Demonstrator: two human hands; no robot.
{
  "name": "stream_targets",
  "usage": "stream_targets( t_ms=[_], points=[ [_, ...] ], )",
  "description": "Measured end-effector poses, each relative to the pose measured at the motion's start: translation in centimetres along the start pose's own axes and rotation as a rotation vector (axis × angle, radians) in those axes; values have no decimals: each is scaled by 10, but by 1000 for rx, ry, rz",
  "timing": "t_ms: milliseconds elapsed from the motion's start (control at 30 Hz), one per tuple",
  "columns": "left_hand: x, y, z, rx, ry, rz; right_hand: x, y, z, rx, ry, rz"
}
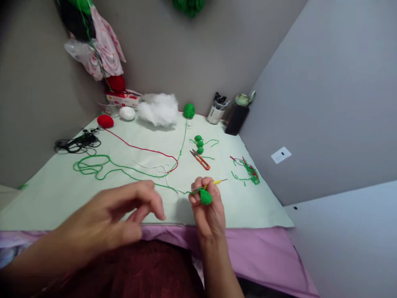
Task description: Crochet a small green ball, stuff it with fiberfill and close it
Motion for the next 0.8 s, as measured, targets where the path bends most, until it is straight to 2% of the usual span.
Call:
stream_targets(
  t_ms=[67, 100, 133, 167, 267, 333, 433, 467, 533, 600, 667, 733, 800],
  points=[
    [-55, -10, -29, -66, 41, 170, 1, -9, 0, 36, 9, 36],
    [-77, -15, -39, -83, 43, 204, 2, -13, 0, 57, 20, 50],
    [-94, -18, -46, -72, 32, 188, 3, -18, -1, 80, 33, 65],
    [-107, -21, -51, -34, -12, 111, 5, -22, -1, 103, 49, 84],
    [-125, -31, -51, 179, -11, 52, 10, -34, -6, 158, 101, 161],
    [-133, -33, -53, 352, -48, 15, 14, -40, -10, 167, 123, 208],
    [-142, -26, -57, 481, -164, -142, 16, -43, -13, 160, 142, 232],
    [-142, -22, -58, 429, -232, -203, 17, -43, -12, 161, 154, 226],
    [-137, -15, -55, 145, -379, -297, 16, -41, -9, 177, 195, 198],
    [-126, -13, -46, -213, -440, -272, 15, -38, -6, 207, 255, 154],
    [-112, -13, -36, -319, -432, -273, 14, -33, -4, 252, 325, 93],
    [-100, -12, -30, -184, -367, -351, 13, -28, -4, 300, 384, 22],
    [-95, -18, -29, 25, -224, -276, 14, -25, -5, 328, 411, -29]
  ],
)
Point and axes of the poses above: each hand's wrist, its own x-axis away from the middle knuckle, its own y-axis out of the back of the hand, z = x × y, the point moved 3 cm from there along -x, towards the middle knuckle, and after that the axes turned 12 degrees about -x, right-handed, at the moved point
